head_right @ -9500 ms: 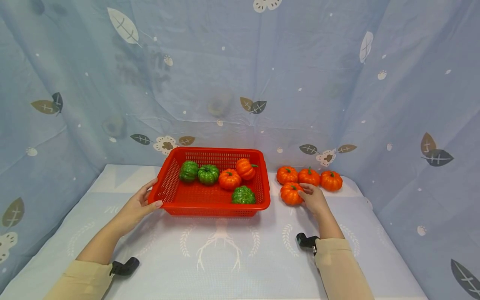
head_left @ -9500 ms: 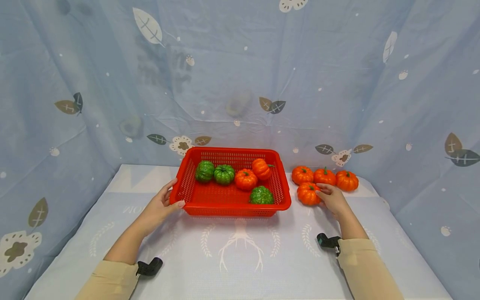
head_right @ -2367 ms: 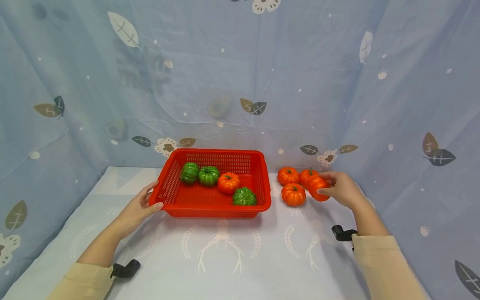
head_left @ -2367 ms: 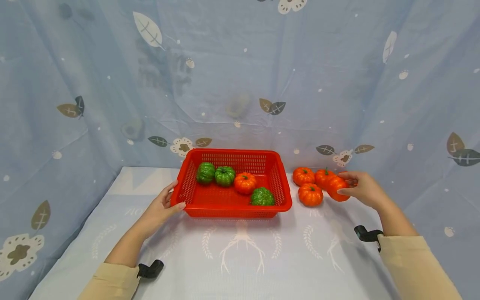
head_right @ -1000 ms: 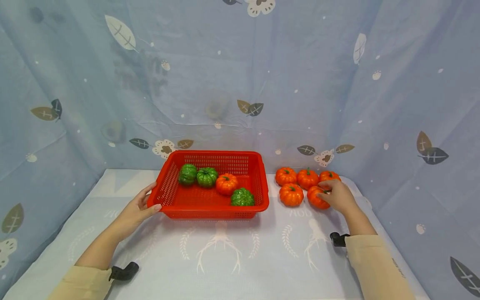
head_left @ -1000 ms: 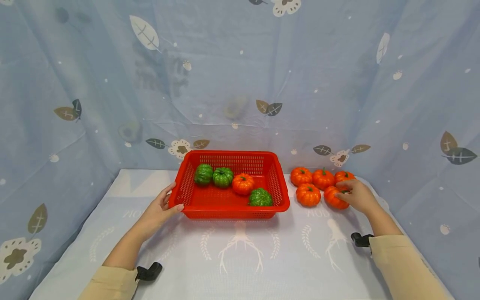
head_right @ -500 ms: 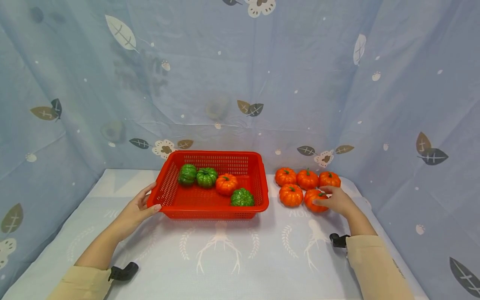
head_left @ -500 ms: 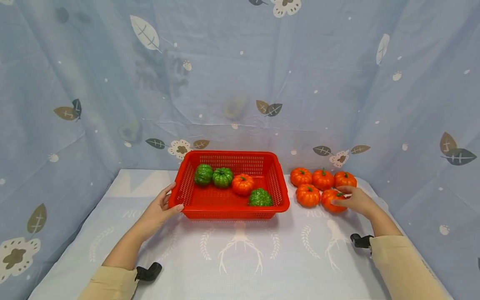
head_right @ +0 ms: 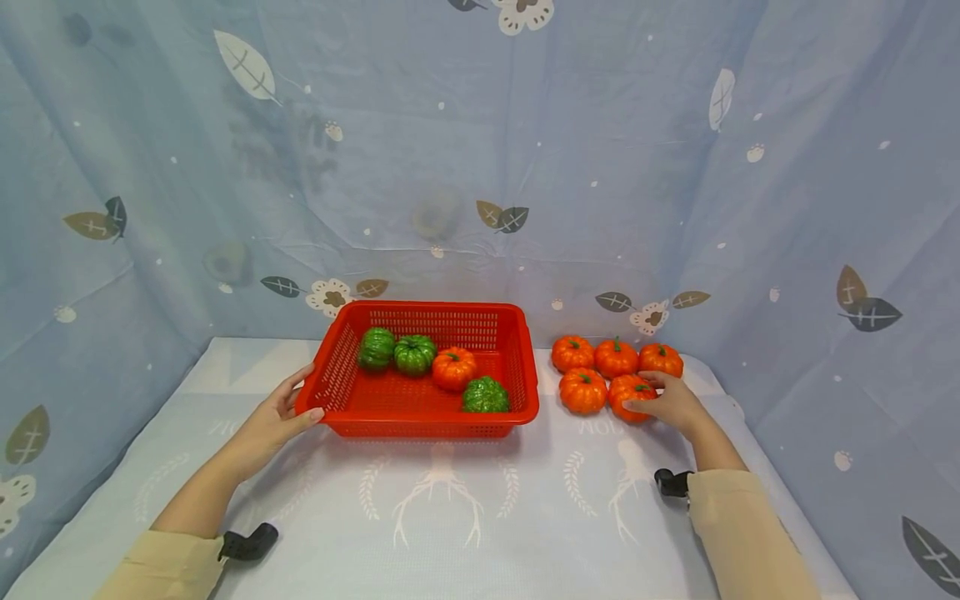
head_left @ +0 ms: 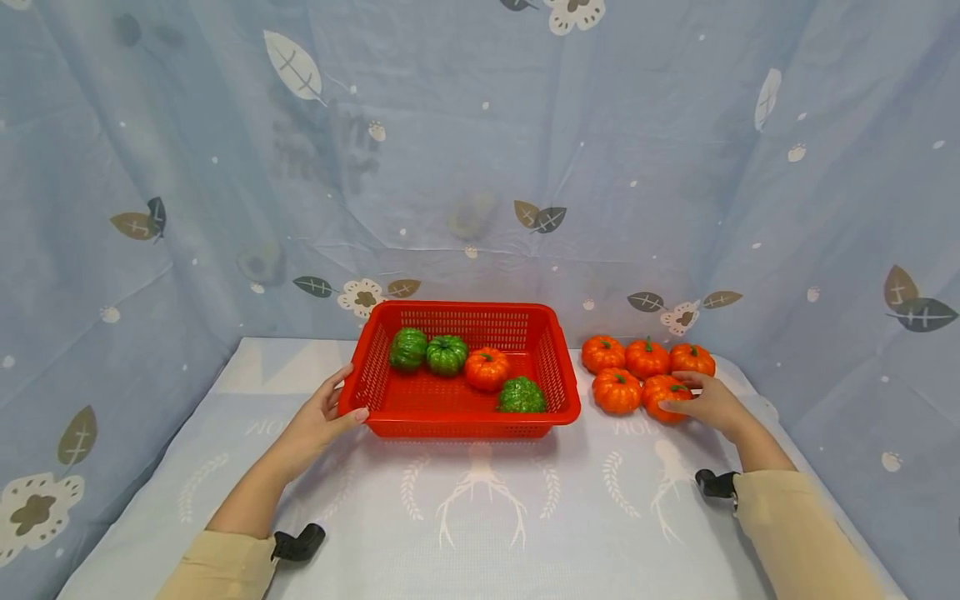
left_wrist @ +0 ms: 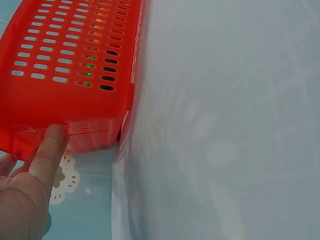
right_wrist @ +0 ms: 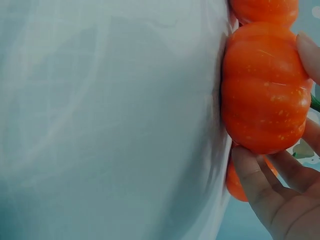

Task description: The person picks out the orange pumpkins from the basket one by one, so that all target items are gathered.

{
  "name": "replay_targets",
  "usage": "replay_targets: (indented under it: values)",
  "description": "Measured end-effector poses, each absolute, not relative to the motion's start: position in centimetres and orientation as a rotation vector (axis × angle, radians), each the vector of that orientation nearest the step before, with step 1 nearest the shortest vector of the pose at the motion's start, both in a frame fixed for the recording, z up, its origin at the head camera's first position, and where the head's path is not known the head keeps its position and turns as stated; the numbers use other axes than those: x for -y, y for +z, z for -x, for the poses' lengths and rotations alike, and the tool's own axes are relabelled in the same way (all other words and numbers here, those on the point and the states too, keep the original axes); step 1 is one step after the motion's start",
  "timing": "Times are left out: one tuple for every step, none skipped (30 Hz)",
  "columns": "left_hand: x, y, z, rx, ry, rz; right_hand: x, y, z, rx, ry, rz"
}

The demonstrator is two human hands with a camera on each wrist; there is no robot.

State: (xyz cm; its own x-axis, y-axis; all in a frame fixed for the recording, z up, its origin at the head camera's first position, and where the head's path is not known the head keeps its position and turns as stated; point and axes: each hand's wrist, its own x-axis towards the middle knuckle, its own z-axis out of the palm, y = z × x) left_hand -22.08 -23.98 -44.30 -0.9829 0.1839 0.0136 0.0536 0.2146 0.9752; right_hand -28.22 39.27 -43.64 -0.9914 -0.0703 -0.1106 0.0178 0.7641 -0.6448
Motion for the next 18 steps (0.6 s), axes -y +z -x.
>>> replay_targets:
  values:
    - [23.97, -44.29, 22.08, -2.366, 1.891, -0.231, -39.25, -43.67, 28.24, -2.828, -1.041, 0.042]
    - [23.95, -44.25, 22.07, -2.365, 1.892, -0.231, -39.23, -43.69, 28.27, -2.827, -1.045, 0.043]
    - [23.94, -44.23, 22.06, -2.365, 1.892, -0.230, -39.23, -43.72, 28.29, -2.825, -1.048, 0.044]
    - [23.95, -44.22, 22.04, -2.366, 1.889, -0.232, -39.23, -43.74, 28.30, -2.823, -1.052, 0.045]
    - [23.95, -44.19, 22.02, -2.366, 1.891, -0.230, -39.23, -43.77, 28.31, -2.821, -1.053, 0.045]
    - [23.95, -44.17, 22.00, -2.367, 1.890, -0.230, -39.25, -43.80, 28.32, -2.819, -1.053, 0.044]
    - [23.95, -44.15, 21.97, -2.365, 1.893, -0.230, -39.26, -43.83, 28.32, -2.817, -1.053, 0.043]
    - [23.94, -44.10, 21.94, -2.361, 1.895, -0.234, -39.27, -43.86, 28.32, -2.815, -1.054, 0.040]
    - [23.93, -44.07, 21.90, -2.359, 1.898, -0.235, -39.27, -43.87, 28.30, -2.813, -1.054, 0.038]
    - [23.92, -44.04, 21.89, -2.353, 1.902, -0.237, -39.27, -43.88, 28.28, -2.812, -1.056, 0.036]
    - [23.90, -44.00, 21.86, -2.348, 1.909, -0.234, -39.26, -43.88, 28.27, -2.811, -1.057, 0.035]
    - [23.91, -43.99, 21.86, -2.342, 1.913, -0.235, -39.24, -43.85, 28.24, -2.810, -1.058, 0.033]
    - [23.90, -43.98, 21.85, -2.338, 1.918, -0.235, -39.24, -43.86, 28.24, -2.809, -1.060, 0.034]
    - [23.93, -44.00, 21.88, -2.337, 1.919, -0.237, -39.23, -43.84, 28.24, -2.807, -1.062, 0.032]
    - [23.96, -44.06, 21.92, -2.335, 1.921, -0.233, -39.21, -43.78, 28.20, -2.806, -1.062, 0.033]
    - [23.96, -44.11, 21.96, -2.335, 1.920, -0.232, -39.22, -43.69, 28.13, -2.808, -1.065, 0.042]
    - [23.95, -44.14, 22.00, -2.337, 1.919, -0.230, -39.20, -43.52, 28.01, -2.813, -1.062, 0.054]
    - [23.95, -44.19, 22.05, -2.338, 1.916, -0.230, -39.18, -43.32, 27.87, -2.823, -1.062, 0.072]
